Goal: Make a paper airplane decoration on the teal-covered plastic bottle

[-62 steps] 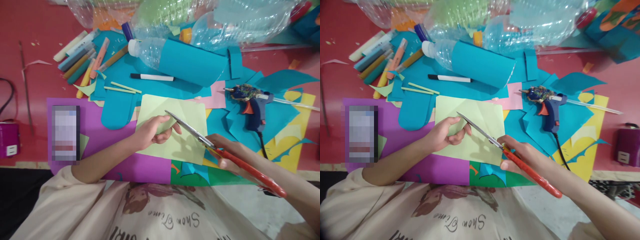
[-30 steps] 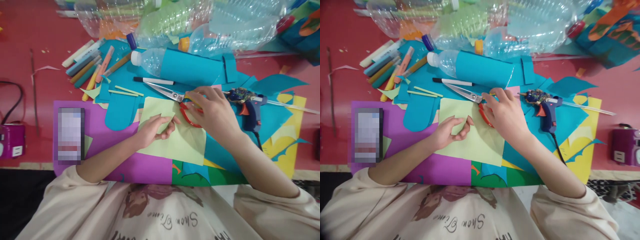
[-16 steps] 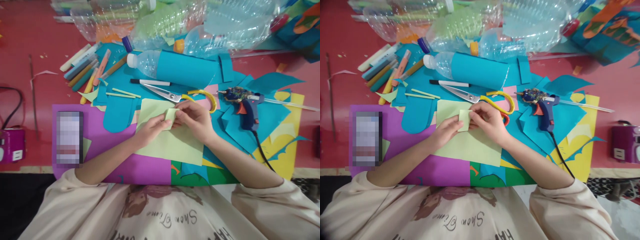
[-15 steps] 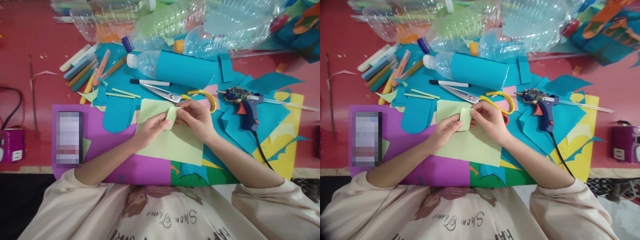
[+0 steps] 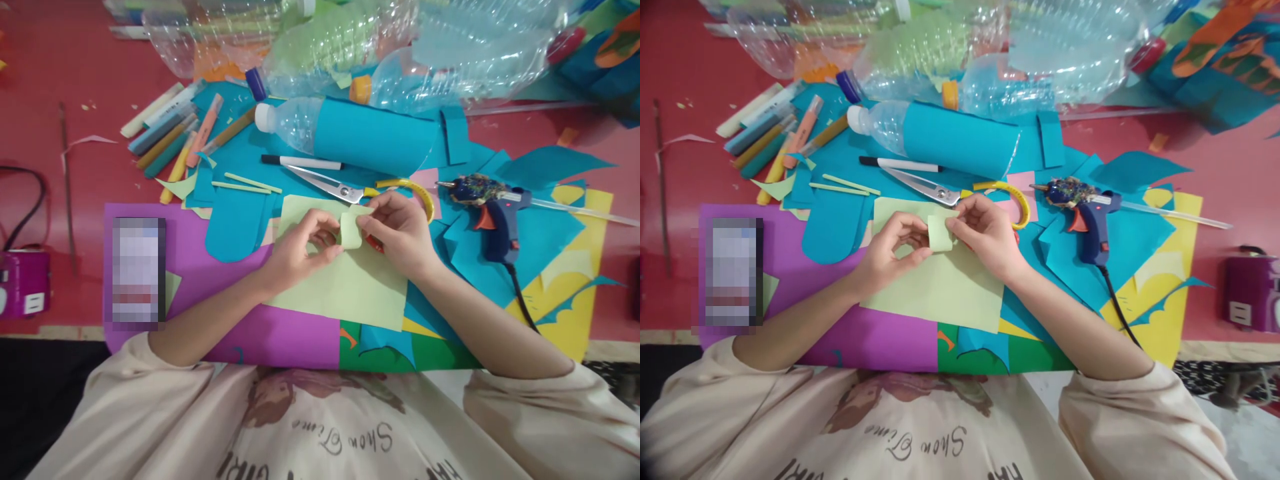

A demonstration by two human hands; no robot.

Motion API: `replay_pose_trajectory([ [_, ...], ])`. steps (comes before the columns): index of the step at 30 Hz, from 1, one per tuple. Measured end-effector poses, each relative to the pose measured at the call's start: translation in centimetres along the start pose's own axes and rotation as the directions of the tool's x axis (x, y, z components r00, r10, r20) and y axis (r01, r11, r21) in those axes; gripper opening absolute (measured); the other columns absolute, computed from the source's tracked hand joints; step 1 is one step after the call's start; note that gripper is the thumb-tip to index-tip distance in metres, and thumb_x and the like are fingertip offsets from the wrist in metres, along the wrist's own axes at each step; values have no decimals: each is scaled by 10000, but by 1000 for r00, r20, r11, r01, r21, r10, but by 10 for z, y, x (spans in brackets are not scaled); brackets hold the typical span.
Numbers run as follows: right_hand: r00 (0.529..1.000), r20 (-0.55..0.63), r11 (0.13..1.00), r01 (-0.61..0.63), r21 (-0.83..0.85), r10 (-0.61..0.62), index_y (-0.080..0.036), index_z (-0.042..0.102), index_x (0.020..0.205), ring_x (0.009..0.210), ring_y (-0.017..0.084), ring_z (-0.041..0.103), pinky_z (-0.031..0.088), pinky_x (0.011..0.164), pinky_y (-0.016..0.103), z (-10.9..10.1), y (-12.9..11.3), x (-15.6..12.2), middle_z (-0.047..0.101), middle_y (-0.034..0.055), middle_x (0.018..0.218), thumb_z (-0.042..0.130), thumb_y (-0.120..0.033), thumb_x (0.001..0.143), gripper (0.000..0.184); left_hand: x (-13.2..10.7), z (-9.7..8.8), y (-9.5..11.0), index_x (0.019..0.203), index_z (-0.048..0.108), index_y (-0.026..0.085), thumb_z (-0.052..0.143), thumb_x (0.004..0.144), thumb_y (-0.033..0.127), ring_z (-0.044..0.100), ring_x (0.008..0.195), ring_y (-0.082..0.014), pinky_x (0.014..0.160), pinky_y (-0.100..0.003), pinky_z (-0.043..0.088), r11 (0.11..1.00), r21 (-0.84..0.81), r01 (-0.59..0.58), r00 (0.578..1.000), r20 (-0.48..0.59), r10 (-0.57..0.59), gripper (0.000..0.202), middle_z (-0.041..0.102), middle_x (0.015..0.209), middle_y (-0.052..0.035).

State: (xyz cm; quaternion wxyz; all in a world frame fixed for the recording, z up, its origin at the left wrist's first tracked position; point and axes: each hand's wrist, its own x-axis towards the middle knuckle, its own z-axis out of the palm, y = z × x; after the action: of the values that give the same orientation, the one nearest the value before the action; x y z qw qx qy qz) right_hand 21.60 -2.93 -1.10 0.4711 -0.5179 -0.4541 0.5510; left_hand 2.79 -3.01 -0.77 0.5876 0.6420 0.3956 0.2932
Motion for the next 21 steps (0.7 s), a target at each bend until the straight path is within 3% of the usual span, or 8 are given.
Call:
replay_pose_trajectory([
  [10, 997, 47, 997, -68, 45, 66, -259, 478, 774, 470, 120, 551, 486, 448, 264, -4, 1, 0, 548, -63, 608, 759, -404, 728, 321, 3, 0, 2, 802, 564, 191, 552, 890, 289, 520, 699, -114, 688, -228, 409, 976, 216, -19, 996, 86, 1, 132, 560, 759, 7],
  [17, 999, 26, 984, -45, 172, 41, -255, 523, 759, 456, 88, 535, 493, 416, 207, -4, 2, 1, 497, -82, 571, 795, -446, 715, 336, 4, 1, -6, 735, 536, 186, 572, 856, 200, 543, 677, -107, 646, -214, 418, 950, 273, -150, 989, 51, 142, 126, 577, 730, 13],
  [21, 999, 18, 977, -42, 210, 39, -256, 545, 754, 472, 82, 544, 494, 413, 190, -5, 2, 3, 506, -80, 587, 810, -411, 711, 310, 4, 0, -4, 823, 621, 182, 509, 830, 112, 630, 765, -122, 710, -224, 479, 930, 299, -212, 977, 85, 195, 133, 687, 844, -24],
])
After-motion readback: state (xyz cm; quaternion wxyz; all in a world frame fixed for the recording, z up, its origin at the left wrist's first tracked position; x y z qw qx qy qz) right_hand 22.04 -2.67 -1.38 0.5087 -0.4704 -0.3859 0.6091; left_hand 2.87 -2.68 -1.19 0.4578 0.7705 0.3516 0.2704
